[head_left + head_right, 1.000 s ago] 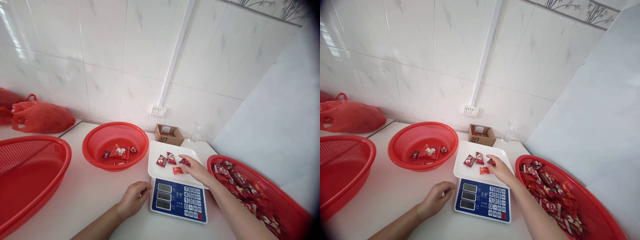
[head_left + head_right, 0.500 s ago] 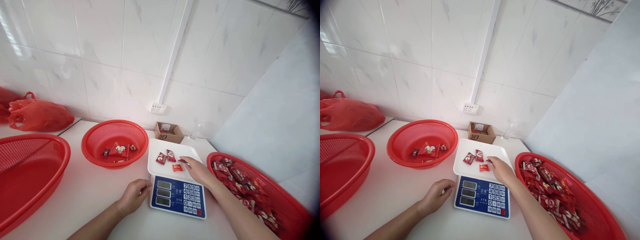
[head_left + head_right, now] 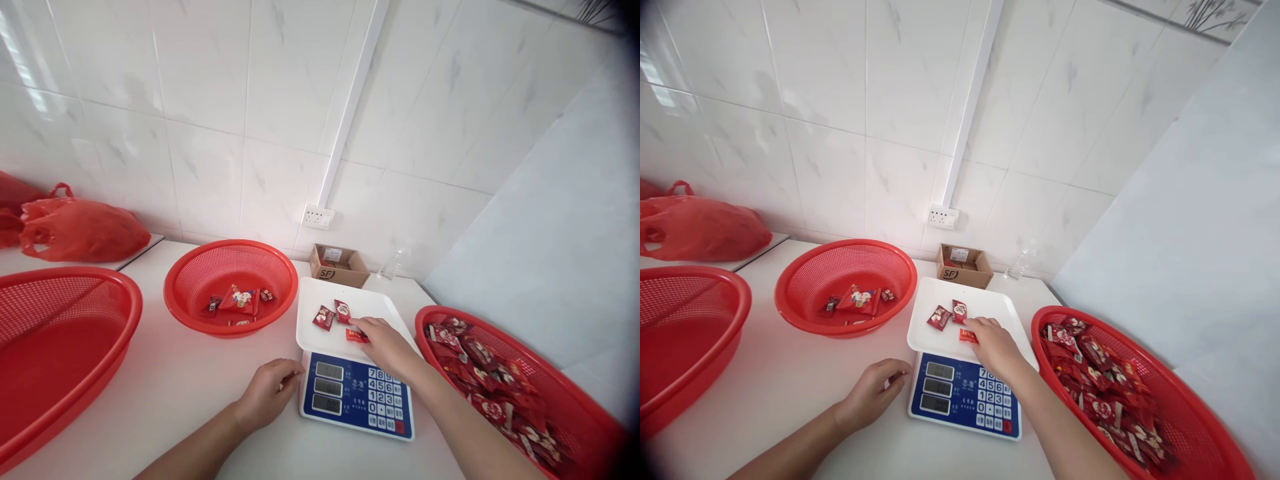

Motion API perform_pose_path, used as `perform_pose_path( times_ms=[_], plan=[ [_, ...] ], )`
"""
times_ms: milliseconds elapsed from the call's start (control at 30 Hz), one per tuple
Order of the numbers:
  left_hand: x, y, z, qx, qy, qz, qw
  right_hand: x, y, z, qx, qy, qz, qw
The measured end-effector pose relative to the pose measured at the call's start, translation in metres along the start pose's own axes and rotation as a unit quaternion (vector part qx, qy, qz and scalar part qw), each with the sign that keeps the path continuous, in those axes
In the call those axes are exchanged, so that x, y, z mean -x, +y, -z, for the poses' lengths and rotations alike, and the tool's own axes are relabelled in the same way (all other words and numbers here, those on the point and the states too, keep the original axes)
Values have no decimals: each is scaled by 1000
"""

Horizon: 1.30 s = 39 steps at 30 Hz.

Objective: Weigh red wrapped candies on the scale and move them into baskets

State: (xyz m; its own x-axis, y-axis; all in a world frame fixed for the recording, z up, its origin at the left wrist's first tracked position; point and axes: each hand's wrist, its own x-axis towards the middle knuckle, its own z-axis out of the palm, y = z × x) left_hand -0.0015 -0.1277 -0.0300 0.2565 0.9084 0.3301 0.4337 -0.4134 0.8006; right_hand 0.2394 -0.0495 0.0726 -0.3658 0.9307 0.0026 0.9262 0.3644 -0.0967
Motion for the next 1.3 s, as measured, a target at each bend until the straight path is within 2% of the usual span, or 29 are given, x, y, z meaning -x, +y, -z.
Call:
perform_pose_path(
  times_ms=[300,367,467,533,633,733,933,1067,1167,1300],
  plan=[
    [1,1,0,-3,-2,-1,1000,-15,-11,-12,-65,64,-63,994],
    [1,0,0,-2,-1,-3,1000,-17,-20,-12,-66,88,-37,993],
    [1,-1,-1,-2,3,-5,1000,-18,-36,-14,-44,95,52,993],
    [0,-1,-1,0,8,-6,1000,-19,-44,-17,-29,67,83,994],
    [0,-1,0,4,8,-5,1000,-18,-47,-20,-36,22,84,996],
    [0,0,0,5,-1,0,1000,-12,-45,-20,-63,26,100,993],
    [1,-1,-1,6,-9,8,1000,0,-32,-15,-125,56,175,975],
    [0,-2,-2,7,-16,14,1000,1,-14,-12,-133,73,182,972],
    [0,-2,-2,12,-17,18,1000,1,-3,-12,-129,82,157,976],
    [-1,-1,-2,14,-18,23,999,0,5,-17,-129,109,59,984]
  ],
)
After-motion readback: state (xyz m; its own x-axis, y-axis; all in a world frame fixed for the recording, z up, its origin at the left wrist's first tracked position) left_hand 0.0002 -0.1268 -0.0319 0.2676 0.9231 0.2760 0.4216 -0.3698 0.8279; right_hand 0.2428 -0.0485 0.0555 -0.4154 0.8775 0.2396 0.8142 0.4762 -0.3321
